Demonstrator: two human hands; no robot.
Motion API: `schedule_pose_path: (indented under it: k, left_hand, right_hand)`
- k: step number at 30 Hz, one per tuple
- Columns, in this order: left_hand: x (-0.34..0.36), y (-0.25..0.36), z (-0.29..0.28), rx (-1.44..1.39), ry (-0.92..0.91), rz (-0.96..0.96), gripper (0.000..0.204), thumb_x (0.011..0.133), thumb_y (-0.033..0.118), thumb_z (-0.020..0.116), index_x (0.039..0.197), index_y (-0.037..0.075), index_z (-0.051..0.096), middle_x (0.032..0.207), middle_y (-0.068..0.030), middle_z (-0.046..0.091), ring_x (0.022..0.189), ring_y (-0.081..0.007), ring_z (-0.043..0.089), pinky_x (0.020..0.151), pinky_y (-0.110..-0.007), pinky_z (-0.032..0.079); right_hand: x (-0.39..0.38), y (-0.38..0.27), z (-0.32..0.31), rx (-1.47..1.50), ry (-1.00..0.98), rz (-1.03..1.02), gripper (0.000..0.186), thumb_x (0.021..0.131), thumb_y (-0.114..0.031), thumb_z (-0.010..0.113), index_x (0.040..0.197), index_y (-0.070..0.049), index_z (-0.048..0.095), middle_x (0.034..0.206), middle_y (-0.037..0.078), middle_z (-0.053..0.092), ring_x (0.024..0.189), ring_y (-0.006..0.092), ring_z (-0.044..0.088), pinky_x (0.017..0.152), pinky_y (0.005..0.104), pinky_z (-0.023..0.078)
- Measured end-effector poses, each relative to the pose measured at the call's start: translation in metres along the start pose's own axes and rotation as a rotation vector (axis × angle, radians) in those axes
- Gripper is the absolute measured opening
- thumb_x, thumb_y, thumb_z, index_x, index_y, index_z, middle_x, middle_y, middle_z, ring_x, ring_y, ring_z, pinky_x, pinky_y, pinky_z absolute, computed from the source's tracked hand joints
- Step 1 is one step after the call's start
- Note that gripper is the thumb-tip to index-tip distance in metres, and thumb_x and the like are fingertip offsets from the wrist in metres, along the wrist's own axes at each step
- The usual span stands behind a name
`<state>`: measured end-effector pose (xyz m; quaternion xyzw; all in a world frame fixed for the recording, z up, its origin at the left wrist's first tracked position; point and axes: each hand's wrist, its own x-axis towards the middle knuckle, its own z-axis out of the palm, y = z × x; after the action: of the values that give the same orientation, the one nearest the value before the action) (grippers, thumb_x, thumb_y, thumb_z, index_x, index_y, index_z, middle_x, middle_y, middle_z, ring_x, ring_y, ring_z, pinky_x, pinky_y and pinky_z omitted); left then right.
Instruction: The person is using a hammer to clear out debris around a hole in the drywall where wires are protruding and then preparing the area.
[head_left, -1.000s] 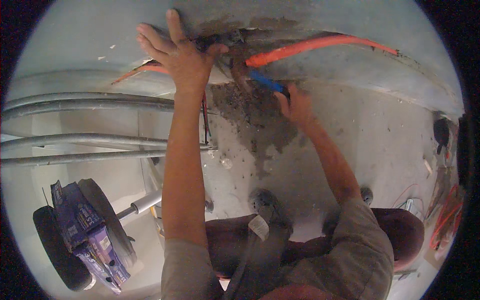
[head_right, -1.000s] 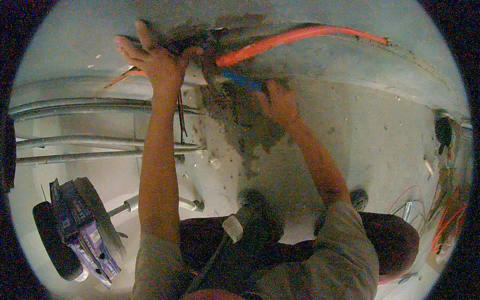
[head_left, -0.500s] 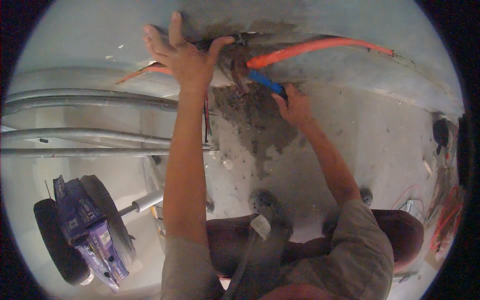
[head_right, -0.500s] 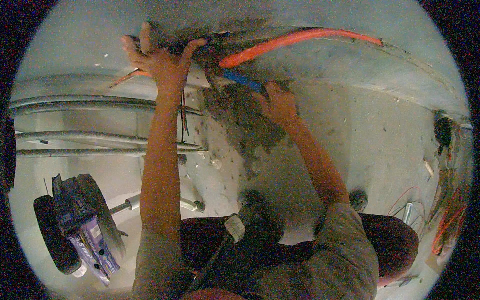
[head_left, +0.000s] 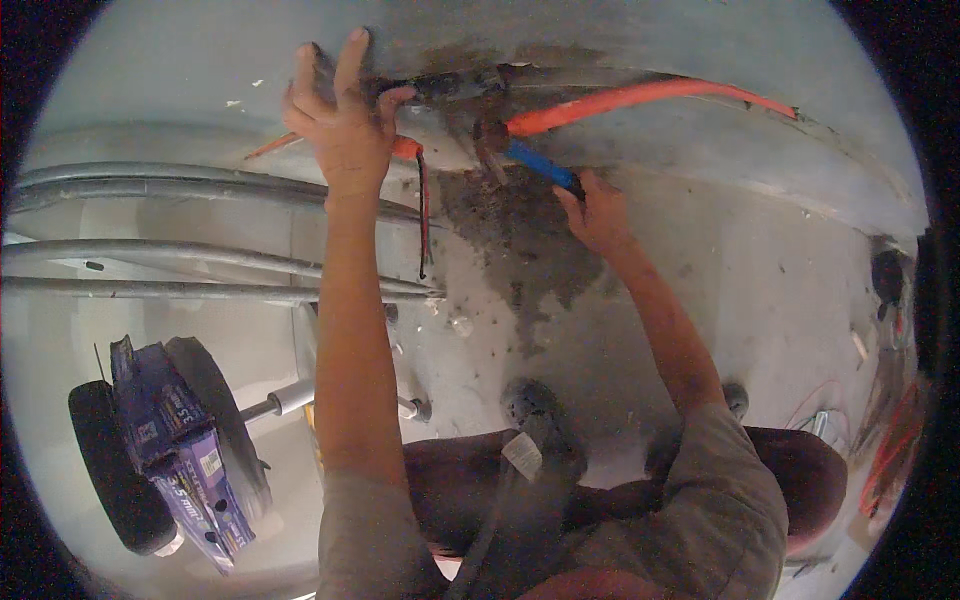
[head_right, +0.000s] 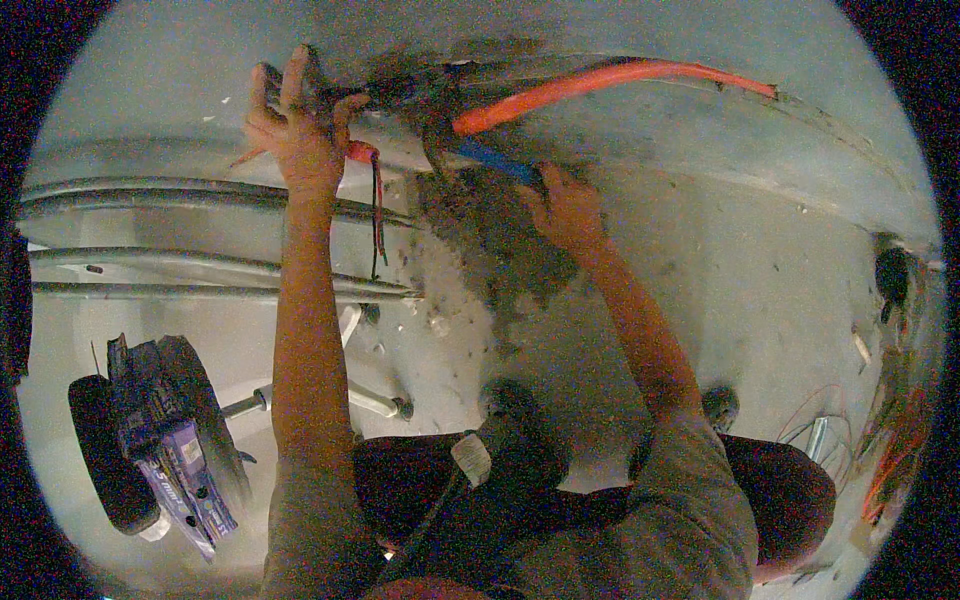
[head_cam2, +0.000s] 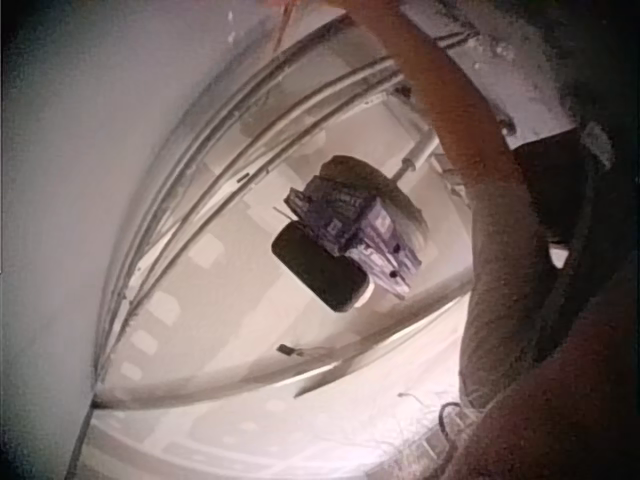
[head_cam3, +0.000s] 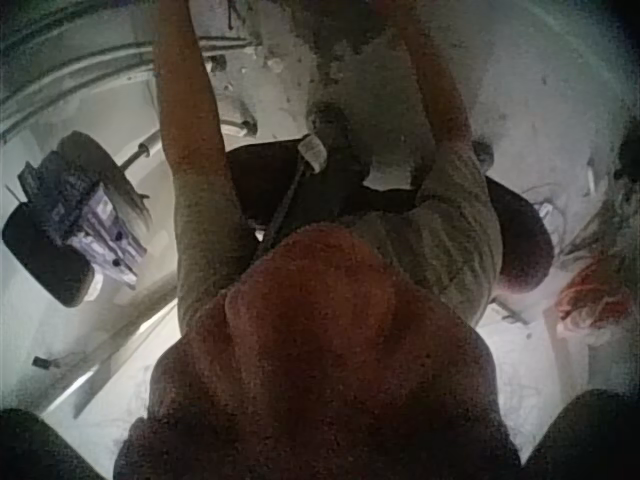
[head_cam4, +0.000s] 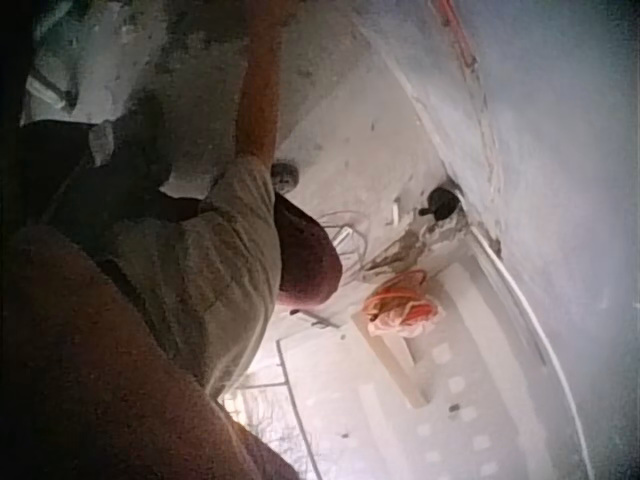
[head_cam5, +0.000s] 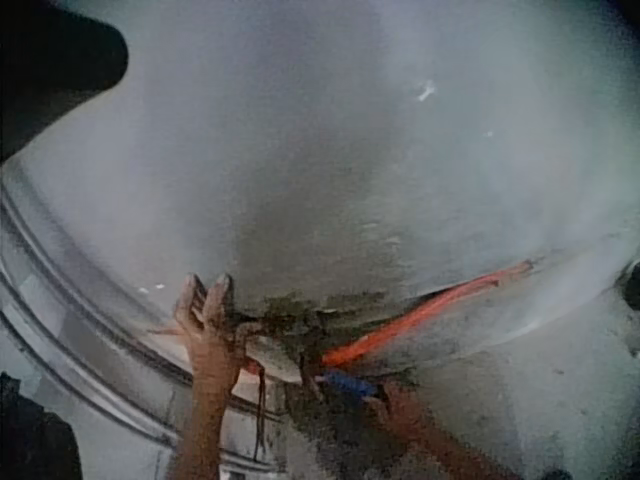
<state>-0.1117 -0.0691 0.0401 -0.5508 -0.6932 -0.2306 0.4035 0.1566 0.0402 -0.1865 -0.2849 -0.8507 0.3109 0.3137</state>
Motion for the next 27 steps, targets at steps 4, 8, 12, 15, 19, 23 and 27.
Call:
schedule_pose_path:
  k: [4,8,12,15,19,23,27]
  left_hand:
    - [0.008,0.003,-0.007,0.101,0.015,0.029,0.093,0.066,0.043,0.090,0.148,0.032,0.047,0.153,-0.0203,0.029,0.139,-0.0505,0.028,0.111,-0.064,0.027]
    - [0.009,-0.008,-0.002,0.122,0.085,0.070,0.107,0.058,0.059,0.090,0.150,0.031,0.044,0.153,-0.0310,0.031,0.139,-0.0520,0.032,0.108,-0.065,0.029]
    - [0.001,0.001,0.004,0.024,0.028,0.044,0.118,0.052,0.052,0.094,0.153,0.032,0.038,0.159,-0.0336,0.019,0.144,-0.0593,0.020,0.112,-0.071,0.024]
    - [-0.001,-0.003,0.006,0.037,0.001,0.023,0.123,0.051,0.050,0.095,0.156,0.031,0.033,0.161,-0.0346,0.013,0.145,-0.0618,0.016,0.113,-0.072,0.023]
    - [-0.001,-0.010,0.007,0.061,0.013,0.071,0.123,0.054,0.056,0.094,0.157,0.029,0.032,0.162,-0.0358,0.011,0.145,-0.0614,0.016,0.113,-0.072,0.023]
    - [0.001,-0.013,0.008,0.023,0.060,0.080,0.114,0.056,0.051,0.096,0.153,0.028,0.040,0.160,-0.0341,0.016,0.146,-0.0576,0.019,0.115,-0.068,0.025]
    - [0.004,-0.012,0.008,0.014,0.124,0.059,0.106,0.056,0.045,0.098,0.148,0.027,0.048,0.156,-0.0309,0.023,0.143,-0.0522,0.027,0.116,-0.062,0.029]
  right_hand:
    - [0.003,-0.015,-0.001,0.033,0.085,-0.106,0.030,0.096,-0.032,0.069,0.100,-0.005,0.057,0.073,0.017,0.063,0.063,0.0394,0.063,0.057,0.0473,0.050]
    - [0.005,-0.028,0.012,-0.067,0.083,-0.242,0.032,0.096,-0.035,0.068,0.100,-0.005,0.058,0.078,0.019,0.065,0.065,0.0399,0.064,0.057,0.0476,0.050]
    - [0.013,-0.034,0.018,-0.051,0.104,-0.203,0.036,0.097,-0.040,0.066,0.102,-0.005,0.059,0.075,0.019,0.065,0.061,0.0415,0.063,0.055,0.0491,0.050]
    - [0.012,-0.034,0.017,-0.066,0.074,-0.123,0.036,0.097,-0.040,0.066,0.101,-0.005,0.060,0.073,0.019,0.064,0.058,0.0418,0.063,0.054,0.0503,0.050]
    - [0.016,-0.032,0.014,-0.050,0.073,-0.145,0.035,0.097,-0.040,0.066,0.100,-0.006,0.060,0.073,0.019,0.064,0.059,0.0406,0.064,0.054,0.0495,0.051]
    - [0.016,-0.024,0.018,-0.030,0.101,-0.185,0.034,0.096,-0.038,0.068,0.103,-0.006,0.061,0.073,0.017,0.064,0.058,0.0371,0.065,0.052,0.0474,0.051]
    - [0.017,-0.029,0.017,-0.016,0.130,-0.196,0.031,0.096,-0.036,0.069,0.104,-0.006,0.061,0.073,0.016,0.064,0.056,0.0347,0.065,0.050,0.0451,0.050]
